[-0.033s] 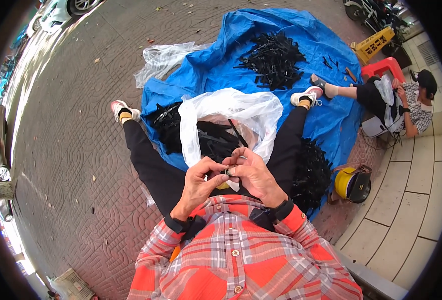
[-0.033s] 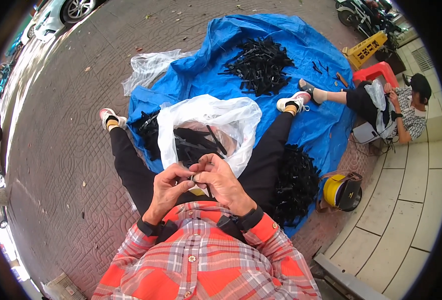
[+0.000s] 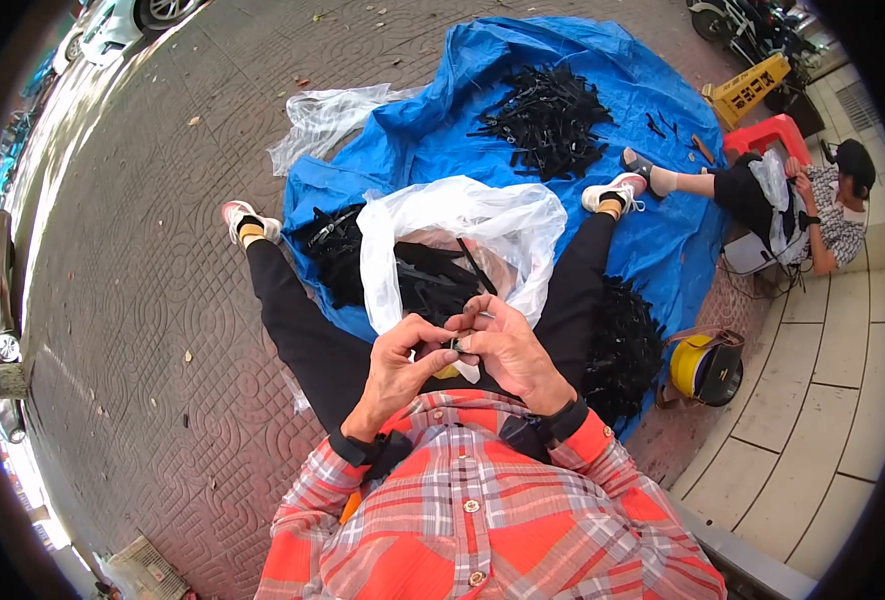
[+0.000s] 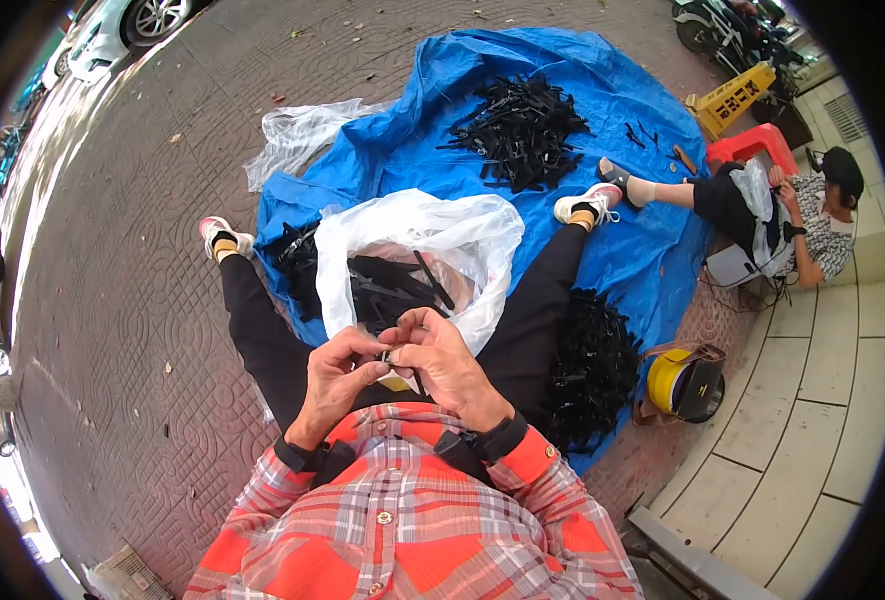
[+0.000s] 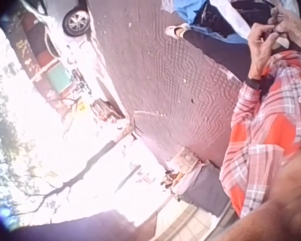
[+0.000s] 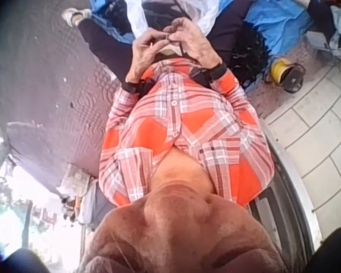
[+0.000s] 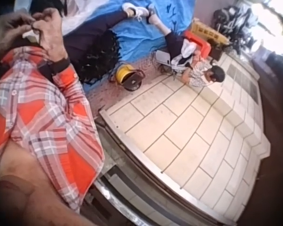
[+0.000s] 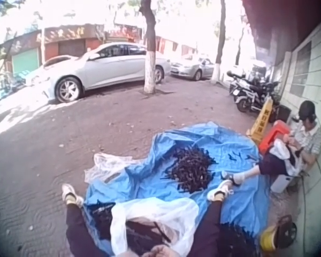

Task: Assemble small black plastic shoe components by linking them together while sitting on the sidewalk.

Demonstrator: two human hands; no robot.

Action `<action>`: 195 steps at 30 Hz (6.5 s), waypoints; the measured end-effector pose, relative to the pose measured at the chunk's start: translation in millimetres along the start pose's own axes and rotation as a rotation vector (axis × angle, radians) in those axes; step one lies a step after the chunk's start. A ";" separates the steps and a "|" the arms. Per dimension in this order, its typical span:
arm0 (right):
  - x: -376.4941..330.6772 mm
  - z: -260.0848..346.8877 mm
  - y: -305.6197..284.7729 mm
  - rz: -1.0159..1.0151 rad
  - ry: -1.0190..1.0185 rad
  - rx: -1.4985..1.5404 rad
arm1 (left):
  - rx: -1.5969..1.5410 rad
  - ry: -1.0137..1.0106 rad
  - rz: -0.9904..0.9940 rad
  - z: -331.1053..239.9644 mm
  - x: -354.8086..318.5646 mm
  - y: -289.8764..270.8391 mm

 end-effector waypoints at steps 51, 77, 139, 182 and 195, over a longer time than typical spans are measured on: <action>-35.1 13.6 -29.0 0.241 -0.283 -0.844 | 0.180 -0.263 0.119 -2.2 11.9 32.9; 12.1 -28.7 11.6 0.309 -0.143 -1.090 | 0.177 -0.172 -0.419 -2.5 -23.0 -69.7; 6.2 -27.3 -45.2 0.336 -0.065 -0.336 | -0.315 -0.694 0.061 25.6 -2.3 -18.9; -5.2 -10.5 -14.4 0.276 0.161 -0.276 | -0.425 -0.386 0.142 17.8 8.6 -21.9; -11.4 2.3 -5.4 0.318 0.293 -0.621 | -0.265 -0.387 0.176 11.3 -2.2 -16.9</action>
Point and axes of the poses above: each hand's wrist, its own x-axis towards the middle knuckle, its own y-axis out of the palm, z = x × y, the point moved 4 cm from there along x, towards the middle knuckle, and after that the axes turned 14 degrees about -y, right-handed, at the moved point
